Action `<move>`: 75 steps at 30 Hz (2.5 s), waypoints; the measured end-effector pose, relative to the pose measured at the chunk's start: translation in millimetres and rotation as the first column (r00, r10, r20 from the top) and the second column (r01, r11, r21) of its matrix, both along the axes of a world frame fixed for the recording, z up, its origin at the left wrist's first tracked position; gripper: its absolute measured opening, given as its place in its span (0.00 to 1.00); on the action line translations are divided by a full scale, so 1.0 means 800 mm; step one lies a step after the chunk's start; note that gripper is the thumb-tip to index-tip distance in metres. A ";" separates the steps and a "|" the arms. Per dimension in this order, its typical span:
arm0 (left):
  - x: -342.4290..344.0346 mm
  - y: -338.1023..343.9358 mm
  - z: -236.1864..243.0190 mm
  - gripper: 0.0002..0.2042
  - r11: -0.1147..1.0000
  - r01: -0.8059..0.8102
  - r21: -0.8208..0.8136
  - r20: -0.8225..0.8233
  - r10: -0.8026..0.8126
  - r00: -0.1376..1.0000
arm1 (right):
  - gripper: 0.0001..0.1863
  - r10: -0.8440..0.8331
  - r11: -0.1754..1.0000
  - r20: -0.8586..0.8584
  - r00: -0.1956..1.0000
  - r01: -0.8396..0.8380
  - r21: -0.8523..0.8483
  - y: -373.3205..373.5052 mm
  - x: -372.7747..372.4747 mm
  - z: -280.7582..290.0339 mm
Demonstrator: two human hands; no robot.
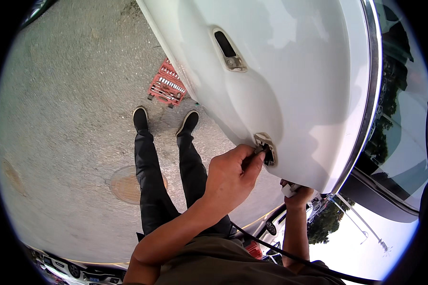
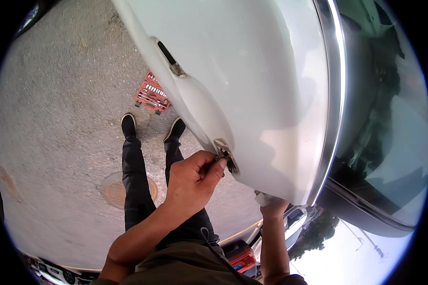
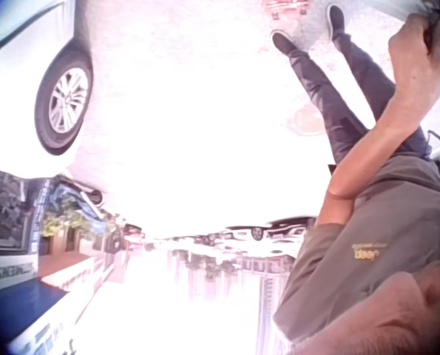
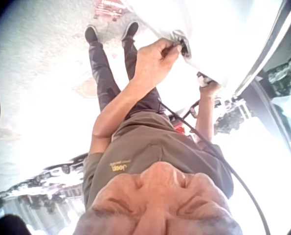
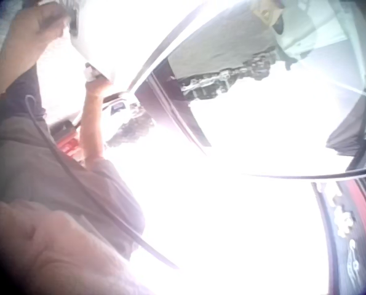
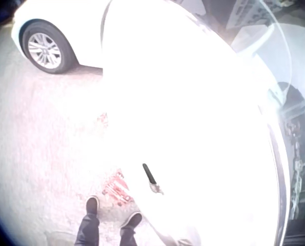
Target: The person kneels beside a white car with the door open and applies lubricant to a removed door lock mechanism. They then insert the mechanism into the door handle cavity and use a screwdriver to secure it in place.
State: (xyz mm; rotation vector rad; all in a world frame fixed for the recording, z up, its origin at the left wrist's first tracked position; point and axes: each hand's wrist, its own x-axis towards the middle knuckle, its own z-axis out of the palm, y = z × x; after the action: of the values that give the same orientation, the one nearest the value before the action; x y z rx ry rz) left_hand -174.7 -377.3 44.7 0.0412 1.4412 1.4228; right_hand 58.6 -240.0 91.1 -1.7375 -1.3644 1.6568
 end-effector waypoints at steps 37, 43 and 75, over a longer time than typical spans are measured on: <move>0.026 -0.002 0.006 0.07 0.984 -0.159 0.074 -0.250 0.173 0.953 | 0.16 0.177 0.978 0.211 0.961 -0.147 -0.150 -0.077 -0.025 -0.063; 0.031 -0.005 0.000 0.11 0.974 -0.137 0.182 -0.580 0.218 0.785 | 0.17 0.136 0.969 0.216 0.967 -0.085 -0.233 -0.073 0.002 -0.085; 0.045 0.017 -0.001 0.13 0.962 -0.273 0.026 -0.280 0.269 0.922 | 0.17 0.446 0.889 0.392 0.805 -0.449 -0.090 -0.073 -0.033 -0.062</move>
State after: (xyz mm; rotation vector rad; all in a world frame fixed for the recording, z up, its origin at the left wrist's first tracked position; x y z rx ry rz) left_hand -138.4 -363.4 43.7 0.0375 1.7426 1.6841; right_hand 31.9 -298.0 41.5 -1.9333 -2.1104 1.5497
